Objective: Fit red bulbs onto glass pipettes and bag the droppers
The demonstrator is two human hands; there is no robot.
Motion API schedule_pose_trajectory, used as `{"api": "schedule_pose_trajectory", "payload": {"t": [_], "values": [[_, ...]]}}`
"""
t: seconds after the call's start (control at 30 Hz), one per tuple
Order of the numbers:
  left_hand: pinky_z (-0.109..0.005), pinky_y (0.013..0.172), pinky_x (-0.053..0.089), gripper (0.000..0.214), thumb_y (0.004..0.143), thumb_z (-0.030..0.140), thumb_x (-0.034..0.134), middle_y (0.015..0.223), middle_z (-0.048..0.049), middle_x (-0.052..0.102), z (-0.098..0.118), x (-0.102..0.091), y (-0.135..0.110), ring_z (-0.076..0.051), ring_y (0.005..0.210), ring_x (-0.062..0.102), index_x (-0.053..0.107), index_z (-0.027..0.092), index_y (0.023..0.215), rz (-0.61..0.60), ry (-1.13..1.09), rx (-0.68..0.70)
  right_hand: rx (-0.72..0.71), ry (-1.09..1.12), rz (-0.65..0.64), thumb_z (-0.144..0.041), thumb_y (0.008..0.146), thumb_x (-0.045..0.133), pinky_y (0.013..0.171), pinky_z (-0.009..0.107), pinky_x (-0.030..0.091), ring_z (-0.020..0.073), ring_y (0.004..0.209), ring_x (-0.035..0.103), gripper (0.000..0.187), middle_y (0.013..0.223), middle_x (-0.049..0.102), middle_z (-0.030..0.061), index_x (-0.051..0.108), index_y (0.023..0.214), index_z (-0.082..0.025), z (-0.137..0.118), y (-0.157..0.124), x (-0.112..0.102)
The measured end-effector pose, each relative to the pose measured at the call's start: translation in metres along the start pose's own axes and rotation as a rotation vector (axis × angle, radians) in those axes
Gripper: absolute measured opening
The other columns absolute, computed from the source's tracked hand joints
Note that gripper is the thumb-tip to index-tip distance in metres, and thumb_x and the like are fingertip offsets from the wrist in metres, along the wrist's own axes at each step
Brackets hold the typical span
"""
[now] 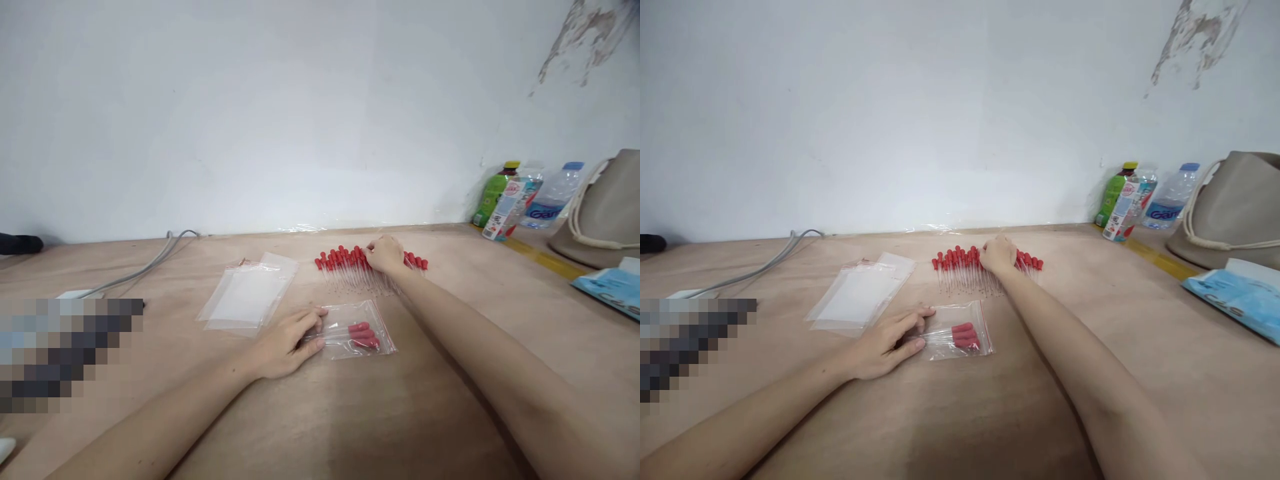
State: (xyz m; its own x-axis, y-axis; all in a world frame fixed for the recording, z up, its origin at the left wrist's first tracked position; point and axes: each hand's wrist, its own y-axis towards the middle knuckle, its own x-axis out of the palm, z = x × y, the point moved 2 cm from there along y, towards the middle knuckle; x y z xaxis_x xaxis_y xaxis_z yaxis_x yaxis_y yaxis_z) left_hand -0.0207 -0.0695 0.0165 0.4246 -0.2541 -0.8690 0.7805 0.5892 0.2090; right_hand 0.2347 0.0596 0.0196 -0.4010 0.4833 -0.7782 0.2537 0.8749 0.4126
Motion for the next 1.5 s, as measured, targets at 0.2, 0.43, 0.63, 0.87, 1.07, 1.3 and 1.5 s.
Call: {"api": "schedule_pose_trajectory", "payload": {"t": [0.2, 0.43, 0.63, 0.87, 1.07, 1.3, 1.5], "values": [[-0.039, 0.099, 0.033, 0.035, 0.085, 0.034, 0.044, 0.128, -0.0086, 0.045, -0.002, 0.002, 0.0, -0.022, 0.121, 0.038, 0.043, 0.021, 0.118, -0.006, 0.061, 0.049, 0.066, 0.264, -0.008, -0.03, 0.078, 0.048, 0.068, 0.03, 0.042, 0.0179, 0.074, 0.058, 0.018, 0.077, 0.064, 0.0081, 0.059, 0.077, -0.015, 0.01, 0.0, -0.017], [-0.042, 0.099, 0.033, 0.046, 0.086, 0.037, 0.044, 0.13, -0.0077, 0.044, -0.004, 0.003, 0.0, -0.023, 0.121, 0.038, 0.035, 0.022, 0.129, -0.012, 0.099, 0.022, 0.198, 0.903, 0.044, -0.035, 0.083, 0.046, 0.042, 0.018, 0.038, 0.0065, 0.043, 0.047, 0.016, 0.065, 0.061, -0.0006, 0.041, 0.08, -0.02, 0.04, -0.059, -0.057], [-0.041, 0.099, 0.034, 0.049, 0.086, 0.037, 0.043, 0.131, -0.0081, 0.042, -0.004, 0.002, 0.002, -0.023, 0.121, 0.037, 0.032, 0.022, 0.13, -0.027, 0.108, 0.015, 0.446, 1.282, -0.177, -0.028, 0.08, 0.051, 0.055, 0.023, 0.05, 0.009, 0.052, 0.056, 0.014, 0.067, 0.06, -0.0003, 0.042, 0.072, -0.02, 0.044, -0.109, -0.047], [-0.041, 0.099, 0.033, 0.05, 0.086, 0.038, 0.043, 0.132, -0.0079, 0.042, -0.002, 0.002, 0.001, -0.024, 0.122, 0.037, 0.03, 0.022, 0.131, -0.039, 0.111, -0.007, 0.085, 0.91, -0.454, -0.034, 0.069, 0.062, 0.057, 0.024, 0.045, 0.0096, 0.057, 0.052, 0.02, 0.064, 0.057, -0.0011, 0.055, 0.076, -0.018, 0.025, -0.128, -0.043], [-0.041, 0.099, 0.034, 0.05, 0.086, 0.039, 0.042, 0.131, -0.0084, 0.042, -0.002, 0.002, 0.001, -0.024, 0.121, 0.037, 0.031, 0.021, 0.131, -0.032, 0.129, -0.009, -0.22, 0.541, -0.389, -0.031, 0.07, 0.058, 0.051, 0.023, 0.038, 0.0093, 0.053, 0.045, 0.017, 0.064, 0.058, 0.0007, 0.064, 0.075, -0.016, 0.015, -0.131, -0.042], [-0.041, 0.1, 0.034, 0.05, 0.086, 0.039, 0.042, 0.131, -0.0077, 0.043, -0.004, 0.003, 0.001, -0.023, 0.122, 0.038, 0.032, 0.021, 0.132, -0.016, 0.136, 0.01, -0.24, 0.711, -0.522, -0.031, 0.076, 0.05, 0.072, 0.03, 0.046, 0.0163, 0.081, 0.059, 0.024, 0.09, 0.065, 0.0052, 0.061, 0.092, -0.017, 0.01, -0.136, -0.03], [-0.042, 0.105, 0.027, 0.05, 0.087, 0.041, 0.04, 0.136, -0.0092, 0.036, -0.007, 0.005, 0.004, -0.022, 0.127, 0.031, 0.036, 0.018, 0.131, -0.071, 0.15, 0.003, -0.189, 0.35, -0.184, -0.031, 0.073, 0.052, 0.059, 0.025, 0.042, 0.0137, 0.062, 0.055, 0.02, 0.072, 0.064, 0.0029, 0.062, 0.08, -0.016, 0.027, -0.093, -0.044]]}}
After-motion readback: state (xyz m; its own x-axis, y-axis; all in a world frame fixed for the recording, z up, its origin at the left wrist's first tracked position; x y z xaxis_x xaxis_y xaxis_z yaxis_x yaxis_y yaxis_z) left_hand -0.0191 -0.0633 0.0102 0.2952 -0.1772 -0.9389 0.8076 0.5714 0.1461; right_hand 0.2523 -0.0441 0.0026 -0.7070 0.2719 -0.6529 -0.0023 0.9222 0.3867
